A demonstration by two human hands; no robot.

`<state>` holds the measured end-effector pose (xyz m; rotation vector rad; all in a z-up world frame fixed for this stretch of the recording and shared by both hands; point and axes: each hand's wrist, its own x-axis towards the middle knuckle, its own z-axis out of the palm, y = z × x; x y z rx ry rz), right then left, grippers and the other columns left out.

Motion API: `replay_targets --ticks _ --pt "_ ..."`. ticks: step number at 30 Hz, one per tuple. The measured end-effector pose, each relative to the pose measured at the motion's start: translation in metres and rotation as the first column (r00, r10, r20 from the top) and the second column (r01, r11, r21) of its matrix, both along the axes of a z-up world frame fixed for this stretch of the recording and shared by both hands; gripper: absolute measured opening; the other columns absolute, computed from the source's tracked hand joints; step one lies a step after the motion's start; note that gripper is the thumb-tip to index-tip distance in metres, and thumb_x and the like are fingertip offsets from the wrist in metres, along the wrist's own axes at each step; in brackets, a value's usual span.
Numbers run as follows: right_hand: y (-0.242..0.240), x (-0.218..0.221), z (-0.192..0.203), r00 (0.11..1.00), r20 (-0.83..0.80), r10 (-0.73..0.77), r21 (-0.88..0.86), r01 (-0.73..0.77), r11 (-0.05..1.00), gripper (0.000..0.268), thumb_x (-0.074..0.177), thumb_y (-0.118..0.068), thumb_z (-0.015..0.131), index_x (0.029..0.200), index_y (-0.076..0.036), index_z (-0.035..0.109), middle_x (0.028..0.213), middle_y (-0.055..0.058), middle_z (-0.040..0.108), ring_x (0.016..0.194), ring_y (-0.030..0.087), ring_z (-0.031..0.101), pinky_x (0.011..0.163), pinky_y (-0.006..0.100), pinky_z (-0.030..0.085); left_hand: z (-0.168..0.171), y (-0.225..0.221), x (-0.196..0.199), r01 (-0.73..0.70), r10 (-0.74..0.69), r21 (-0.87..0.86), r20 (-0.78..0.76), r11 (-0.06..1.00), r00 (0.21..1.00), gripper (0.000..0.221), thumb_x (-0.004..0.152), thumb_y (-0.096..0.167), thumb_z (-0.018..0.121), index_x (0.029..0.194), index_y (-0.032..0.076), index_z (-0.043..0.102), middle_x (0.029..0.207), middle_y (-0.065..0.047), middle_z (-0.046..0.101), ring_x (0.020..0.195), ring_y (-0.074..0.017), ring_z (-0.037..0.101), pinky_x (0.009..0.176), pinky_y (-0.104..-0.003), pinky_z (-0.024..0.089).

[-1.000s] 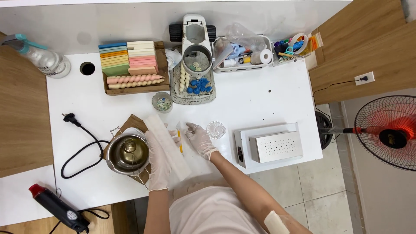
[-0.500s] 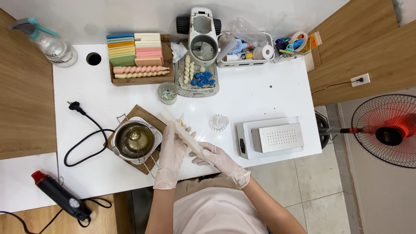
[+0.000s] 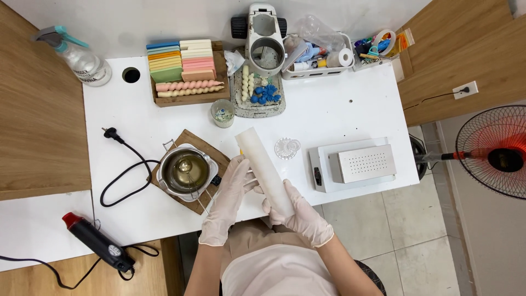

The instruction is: Preparing and cleaning a silicone candle mold before pouring wax.

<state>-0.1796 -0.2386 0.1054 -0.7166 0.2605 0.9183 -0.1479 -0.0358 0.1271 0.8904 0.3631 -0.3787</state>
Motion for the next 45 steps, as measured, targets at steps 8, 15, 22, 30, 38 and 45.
replay_targets --ticks 8,15,22,30,38,45 --pt "-0.023 0.013 -0.001 0.951 0.278 0.132 0.007 -0.140 0.990 0.072 0.108 -0.056 0.051 0.142 0.007 0.049 0.115 0.010 0.065 0.084 0.015 0.057 0.078 0.031 0.049 0.037 -0.032 -0.010 -0.066 0.048 0.228 0.084 0.971 0.995 0.057 0.089 0.019 0.074 0.138 0.006 0.049 0.113 -0.010 0.062 0.091 -0.0167 0.060 0.072 -0.037 0.051" --pt "-0.034 0.062 -0.007 0.866 0.386 0.319 0.038 -0.360 0.932 0.074 0.091 -0.049 0.069 0.146 -0.002 0.050 0.142 0.007 0.058 0.133 0.016 0.053 0.118 0.034 0.038 0.094 -0.067 -0.042 -0.180 0.029 0.587 0.257 0.789 0.966 0.062 0.081 0.018 0.080 0.134 0.011 0.049 0.120 -0.003 0.070 0.102 -0.0111 0.072 0.091 -0.030 0.059" --pt "-0.012 0.092 0.069 0.859 0.278 0.429 -0.027 -0.440 0.898 0.060 0.096 -0.035 0.067 0.141 0.003 0.054 0.144 0.016 0.056 0.133 0.023 0.054 0.117 0.038 0.040 0.132 -0.093 -0.063 -0.485 -0.059 0.601 0.664 0.635 0.745 0.060 0.082 0.001 0.079 0.136 0.011 0.054 0.134 -0.006 0.064 0.129 -0.0245 0.062 0.120 -0.041 0.043" --pt "-0.036 0.103 0.048 0.860 0.226 0.457 0.160 -0.496 0.854 0.045 0.099 -0.019 0.069 0.134 0.005 0.053 0.146 0.016 0.054 0.130 0.022 0.056 0.114 0.035 0.046 0.145 -0.126 -0.064 -0.553 0.003 0.555 0.705 0.621 0.709 0.070 0.076 -0.001 0.084 0.137 0.012 0.052 0.139 -0.006 0.062 0.134 -0.0270 0.060 0.117 -0.042 0.047" --pt "-0.062 0.118 0.022 0.881 0.247 0.403 0.108 -0.438 0.892 0.053 0.097 -0.020 0.073 0.143 0.001 0.055 0.134 0.014 0.060 0.122 0.020 0.061 0.108 0.037 0.050 0.135 -0.141 -0.060 -0.636 0.080 0.599 0.694 0.487 0.715 0.072 0.083 -0.008 0.075 0.148 0.005 0.046 0.148 -0.014 0.050 0.138 -0.0298 0.054 0.112 -0.036 0.050" --pt "-0.078 0.141 0.003 0.945 0.308 0.109 0.068 -0.136 0.988 0.045 0.095 -0.010 0.071 0.136 0.002 0.055 0.131 0.014 0.065 0.120 0.022 0.064 0.107 0.036 0.051 0.113 -0.129 -0.061 -0.536 0.411 0.483 0.348 0.692 0.843 0.067 0.088 0.002 0.077 0.140 -0.005 0.035 0.132 -0.013 0.054 0.113 -0.0191 0.057 0.091 -0.031 0.053"
